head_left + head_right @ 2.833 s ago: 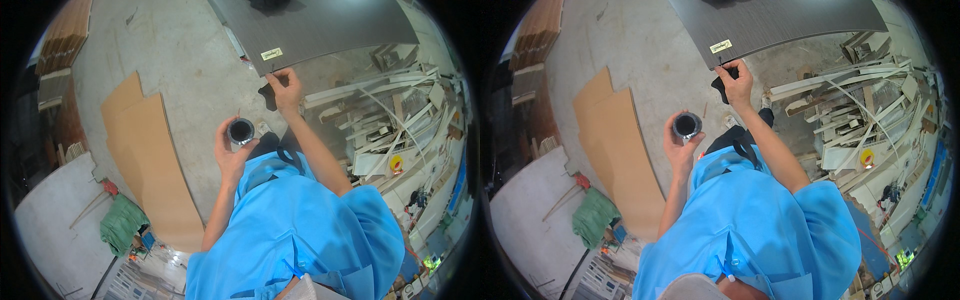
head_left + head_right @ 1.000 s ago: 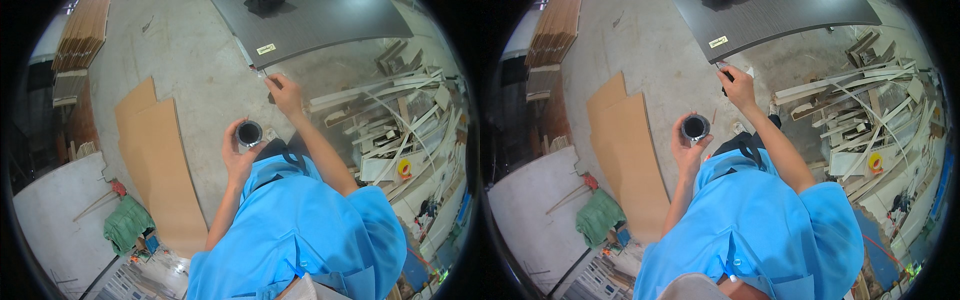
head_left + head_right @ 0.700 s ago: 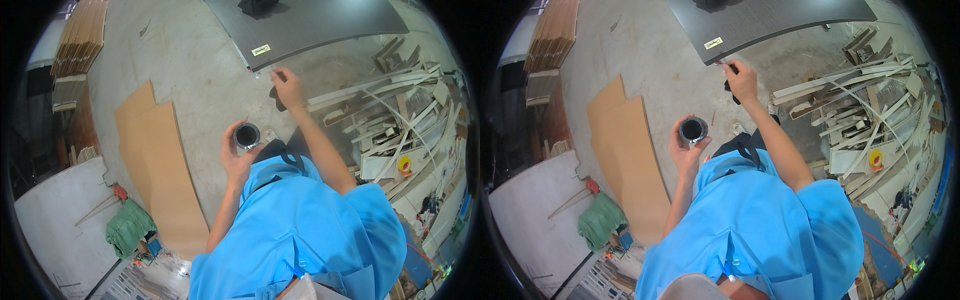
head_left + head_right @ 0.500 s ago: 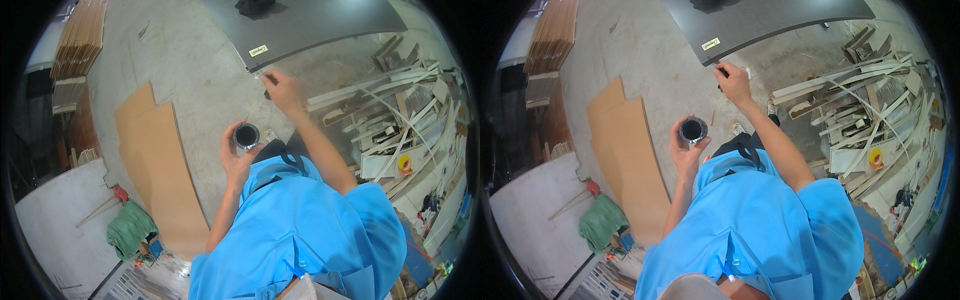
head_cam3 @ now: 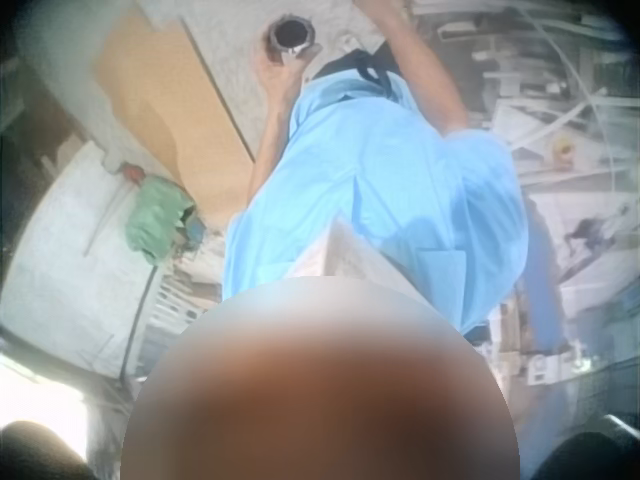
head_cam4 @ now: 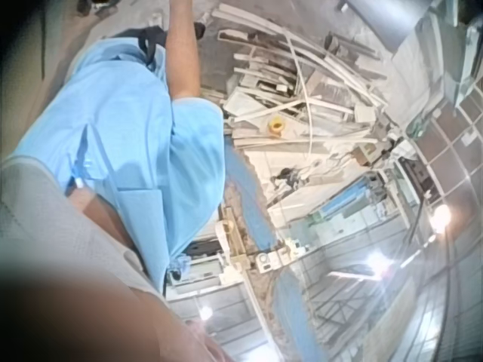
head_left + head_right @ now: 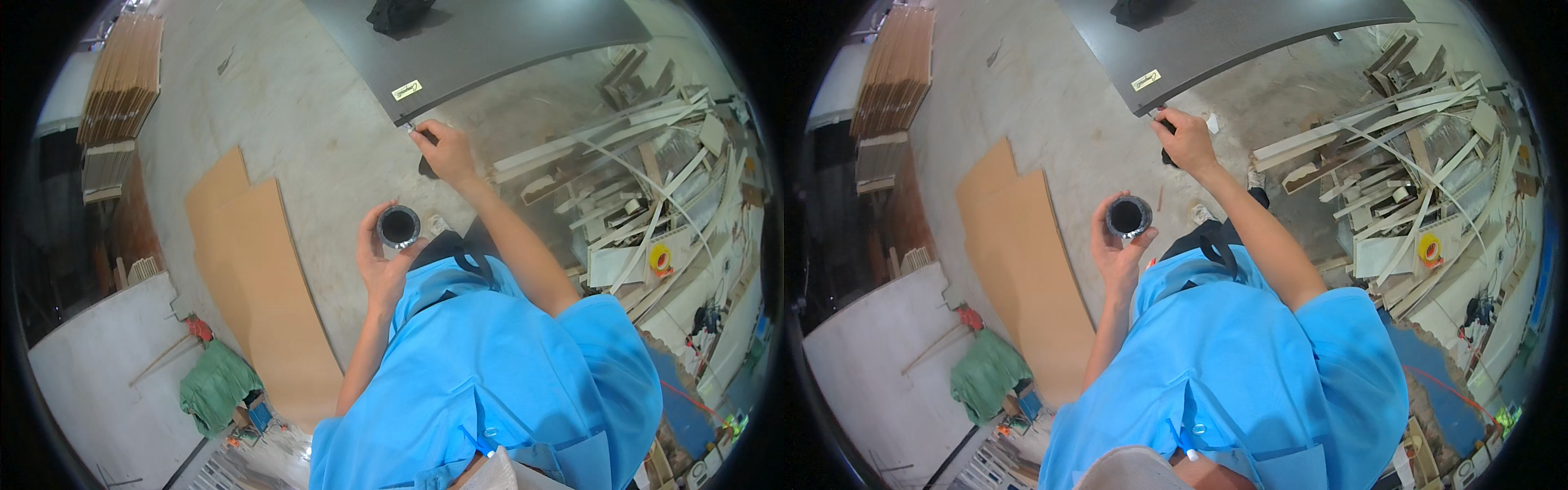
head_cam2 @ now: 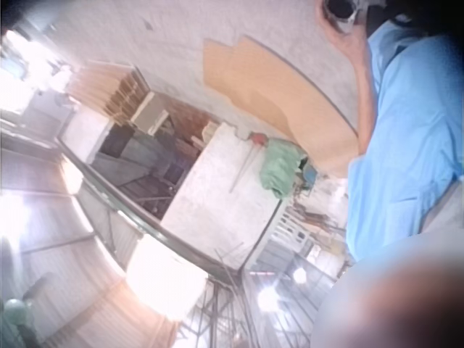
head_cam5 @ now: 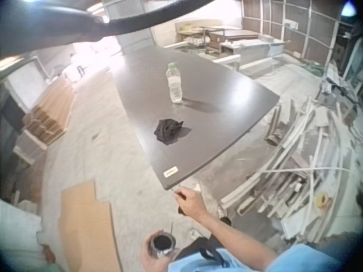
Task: The person applies a dark finish to the edges of a large flat panel using a small brush and a container of finish. They repeatedly dip the brush into the container and carefully coat the panel's edges, moving around the panel to reach different sides.
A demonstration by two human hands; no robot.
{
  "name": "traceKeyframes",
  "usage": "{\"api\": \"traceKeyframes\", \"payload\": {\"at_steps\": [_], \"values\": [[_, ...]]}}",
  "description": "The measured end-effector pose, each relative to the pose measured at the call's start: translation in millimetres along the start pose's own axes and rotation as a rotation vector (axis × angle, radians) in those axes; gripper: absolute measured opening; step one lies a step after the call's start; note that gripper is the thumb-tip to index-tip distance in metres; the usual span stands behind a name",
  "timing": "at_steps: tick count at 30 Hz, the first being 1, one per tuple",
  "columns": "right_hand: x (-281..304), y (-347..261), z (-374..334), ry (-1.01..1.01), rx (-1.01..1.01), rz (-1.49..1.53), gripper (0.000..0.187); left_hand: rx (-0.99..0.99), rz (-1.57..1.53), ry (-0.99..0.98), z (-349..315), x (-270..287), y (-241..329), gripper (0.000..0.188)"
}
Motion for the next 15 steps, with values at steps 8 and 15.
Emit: {"api": "traceKeyframes", "payload": {"at_steps": [8, 15], "values": [[33.3, 15.9, 11.9, 0.123, -0.171, 0.013, 0.023, -0.015, -0.008, 0.007, -0.9, 0.7, -2.1, 0.080], [22.0, 12.6, 13.9, 0.154, -0.001, -0.031, 0.024, -0.031, 0.006, -0.018, 3.2, -0.7, -1.9, 0.081]]}}
Point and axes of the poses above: each hand's wrist, its own z-axis towards the middle knuckle, its own x-axis out of the back of the hand, y = z × x, the point moved 4 cm from there along z, towards the middle knuckle, and after that the axes turned 5 degrees about -x, right-handed, at the moved point
